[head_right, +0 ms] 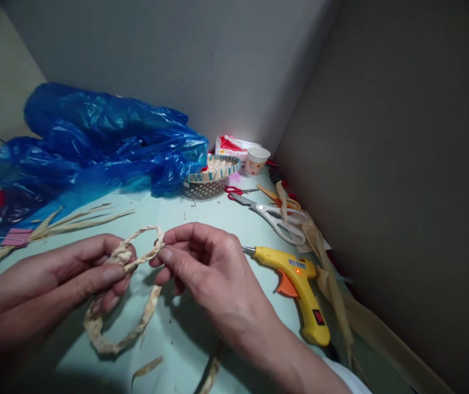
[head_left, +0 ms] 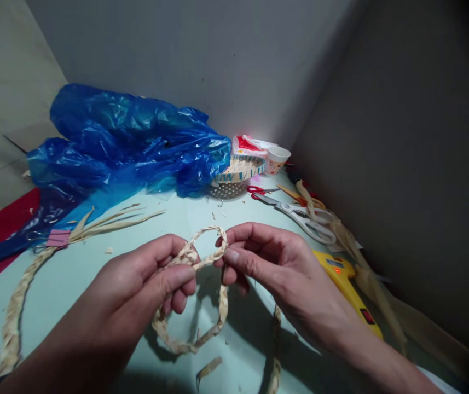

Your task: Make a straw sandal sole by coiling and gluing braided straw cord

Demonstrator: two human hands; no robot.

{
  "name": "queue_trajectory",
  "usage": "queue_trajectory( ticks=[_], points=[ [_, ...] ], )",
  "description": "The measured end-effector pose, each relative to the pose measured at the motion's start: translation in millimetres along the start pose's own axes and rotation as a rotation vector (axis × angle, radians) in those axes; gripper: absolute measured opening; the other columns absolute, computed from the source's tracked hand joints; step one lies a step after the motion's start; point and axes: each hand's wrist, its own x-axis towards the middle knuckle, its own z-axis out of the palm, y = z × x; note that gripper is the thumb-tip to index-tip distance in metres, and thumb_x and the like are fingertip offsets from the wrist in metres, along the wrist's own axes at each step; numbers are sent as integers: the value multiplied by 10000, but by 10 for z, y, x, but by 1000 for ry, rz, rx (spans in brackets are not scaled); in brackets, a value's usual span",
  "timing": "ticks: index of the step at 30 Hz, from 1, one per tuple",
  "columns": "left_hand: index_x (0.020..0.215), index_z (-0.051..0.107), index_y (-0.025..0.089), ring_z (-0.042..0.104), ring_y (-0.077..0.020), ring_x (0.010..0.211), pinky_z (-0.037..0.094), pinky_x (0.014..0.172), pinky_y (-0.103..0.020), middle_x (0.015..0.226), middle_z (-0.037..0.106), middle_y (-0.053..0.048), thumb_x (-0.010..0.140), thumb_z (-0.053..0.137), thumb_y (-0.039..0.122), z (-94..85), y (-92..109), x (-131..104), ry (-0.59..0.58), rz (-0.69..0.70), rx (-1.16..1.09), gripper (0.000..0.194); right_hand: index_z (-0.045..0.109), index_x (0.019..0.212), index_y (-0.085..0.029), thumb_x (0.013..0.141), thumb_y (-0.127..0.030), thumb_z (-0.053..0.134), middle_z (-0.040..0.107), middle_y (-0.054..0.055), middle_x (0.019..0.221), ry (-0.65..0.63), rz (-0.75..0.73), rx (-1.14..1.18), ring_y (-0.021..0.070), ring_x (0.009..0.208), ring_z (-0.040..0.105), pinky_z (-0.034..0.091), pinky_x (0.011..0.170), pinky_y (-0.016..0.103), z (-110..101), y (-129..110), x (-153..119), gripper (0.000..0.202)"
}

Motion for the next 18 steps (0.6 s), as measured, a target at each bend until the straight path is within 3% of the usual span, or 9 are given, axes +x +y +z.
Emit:
queue_trajectory(
  ticks=[4, 7, 12, 18],
  points=[
    [775, 630, 302, 535, -171, 586, 410, 575, -276, 615, 554, 49, 936, 513, 525, 121, -12, -102, 219, 149, 216, 299, 688, 1003, -178, 924, -276, 660, 717, 14, 778, 164, -200, -411, 144, 687, 657, 487, 628, 256, -25, 42, -20, 129],
    [876, 624, 325, 608, -190, 658, 431, 663, -289, 696, 625, 53, 962, 480, 445, 192, -29, -134, 377, 295, 380, 207, 697, 979, -181, 961, -300, 615, 709, 8, 729, 278, -306, -681, 144, 643, 644, 463, 627, 270, -51, 65, -31, 145],
    [1027, 594, 306, 685, -218, 782, 488, 769, -294, 876, 720, 1, 1010, 425, 287, 244, -105, -129, 451, 548, 510, 170, 627, 757, -205, 1002, -405, 571, 652, -16, 635, 239, -249, -587, 111, 544, 573, 408, 548, 246, -29, 25, -58, 321],
    [1167, 585, 261, 666, -275, 892, 484, 816, -356, 939, 701, -71, 995, 439, 303, 266, -308, -97, 486, 667, 529, 229, 589, 710, -206, 960, -496, 595, 571, -29, 601, 119, -126, -411, 110, 560, 498, 382, 546, 239, 57, -3, -93, 383]
  ],
)
